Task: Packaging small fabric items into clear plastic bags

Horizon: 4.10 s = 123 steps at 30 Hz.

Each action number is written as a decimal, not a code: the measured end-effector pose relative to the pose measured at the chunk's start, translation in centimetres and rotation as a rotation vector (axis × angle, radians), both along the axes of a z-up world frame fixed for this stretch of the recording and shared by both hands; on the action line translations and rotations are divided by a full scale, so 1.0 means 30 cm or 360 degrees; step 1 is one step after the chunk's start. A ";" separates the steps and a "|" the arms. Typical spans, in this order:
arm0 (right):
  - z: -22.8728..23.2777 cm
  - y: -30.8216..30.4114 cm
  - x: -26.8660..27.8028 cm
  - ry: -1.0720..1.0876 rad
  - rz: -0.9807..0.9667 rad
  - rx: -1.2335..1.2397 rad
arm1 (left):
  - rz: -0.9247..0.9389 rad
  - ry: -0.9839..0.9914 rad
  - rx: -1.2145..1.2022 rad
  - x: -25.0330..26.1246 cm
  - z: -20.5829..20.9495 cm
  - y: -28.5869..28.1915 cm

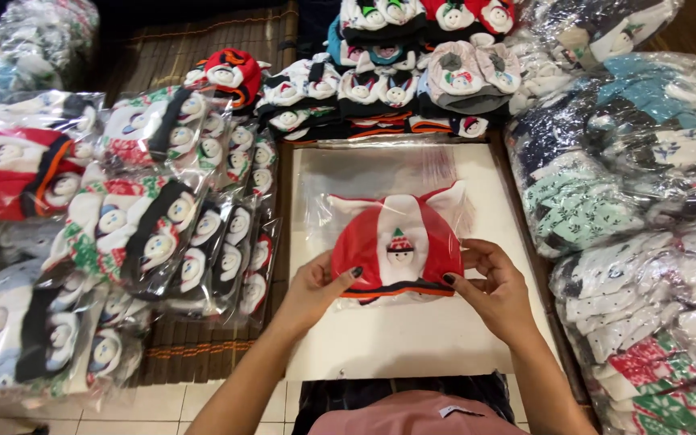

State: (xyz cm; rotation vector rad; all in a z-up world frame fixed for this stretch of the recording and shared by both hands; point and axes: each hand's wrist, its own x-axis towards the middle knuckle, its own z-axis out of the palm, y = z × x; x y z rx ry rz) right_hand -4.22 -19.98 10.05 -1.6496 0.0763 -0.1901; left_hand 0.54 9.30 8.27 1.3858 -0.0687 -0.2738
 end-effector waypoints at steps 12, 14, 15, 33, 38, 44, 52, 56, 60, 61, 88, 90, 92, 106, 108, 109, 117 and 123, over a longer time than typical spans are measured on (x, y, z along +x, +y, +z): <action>-0.005 0.077 -0.035 -0.0059 0.0134 -0.0003 | 0.0565 -0.0446 0.0331 0.000 0.296 0.495; -0.014 0.064 -0.046 0.0014 0.0134 -0.0057 | 0.0706 -0.0408 0.0315 0.045 0.328 0.606; -0.017 0.058 -0.046 0.0087 0.0131 -0.0106 | 0.0842 -0.0370 0.0303 0.070 0.347 0.664; -0.141 0.002 -0.012 0.0365 0.0151 -0.0111 | 0.1395 -0.0270 0.0517 0.455 0.256 0.995; -0.183 -0.044 0.003 0.0355 0.0180 -0.0027 | 0.1347 -0.0741 0.1406 0.404 0.329 1.022; -0.183 -0.049 0.020 0.0355 0.0196 -0.0027 | 0.1592 -0.0287 0.3325 0.356 0.404 0.961; -0.067 -0.035 0.130 0.0216 -0.0049 -0.0534 | 0.1267 -0.1156 0.2332 0.053 0.270 0.176; -0.118 -0.018 0.298 -0.0520 0.0059 -0.1294 | 0.0564 -0.1524 0.1776 0.110 0.051 -0.159; -0.218 0.012 0.408 -0.0748 0.0142 -0.1734 | 0.0461 -0.1554 0.1828 0.176 -0.097 -0.250; -0.240 0.014 0.412 -0.0764 0.0137 -0.1735 | 0.0474 -0.1566 0.1828 0.178 -0.102 -0.248; -0.190 0.100 0.254 -0.1270 0.0340 -0.1390 | 0.0693 -0.1525 0.1924 0.228 -0.293 -0.179; -0.146 0.129 0.229 -0.0913 0.0749 -0.0756 | 0.0604 -0.1474 0.1809 0.250 -0.330 -0.169; -0.156 0.121 0.225 -0.0879 0.0745 -0.0684 | 0.0578 -0.1483 0.1761 0.243 -0.307 -0.170; -0.227 -0.008 0.288 -0.0830 0.0308 -0.1629 | 0.0419 -0.1306 0.2009 0.277 -0.332 -0.153; -0.216 0.004 0.284 -0.0885 0.0327 -0.1639 | 0.0533 -0.1216 0.2101 0.273 -0.326 -0.161; -0.212 0.015 0.281 -0.0894 0.0309 -0.1647 | 0.0537 -0.1236 0.2092 0.266 -0.304 -0.165; -0.173 0.093 0.240 -0.1060 0.0381 -0.1670 | 0.0488 -0.1153 0.1722 0.232 -0.249 -0.149; -0.224 0.137 0.192 -0.0703 0.0639 -0.1649 | 0.0433 -0.1369 0.1751 0.249 -0.338 -0.153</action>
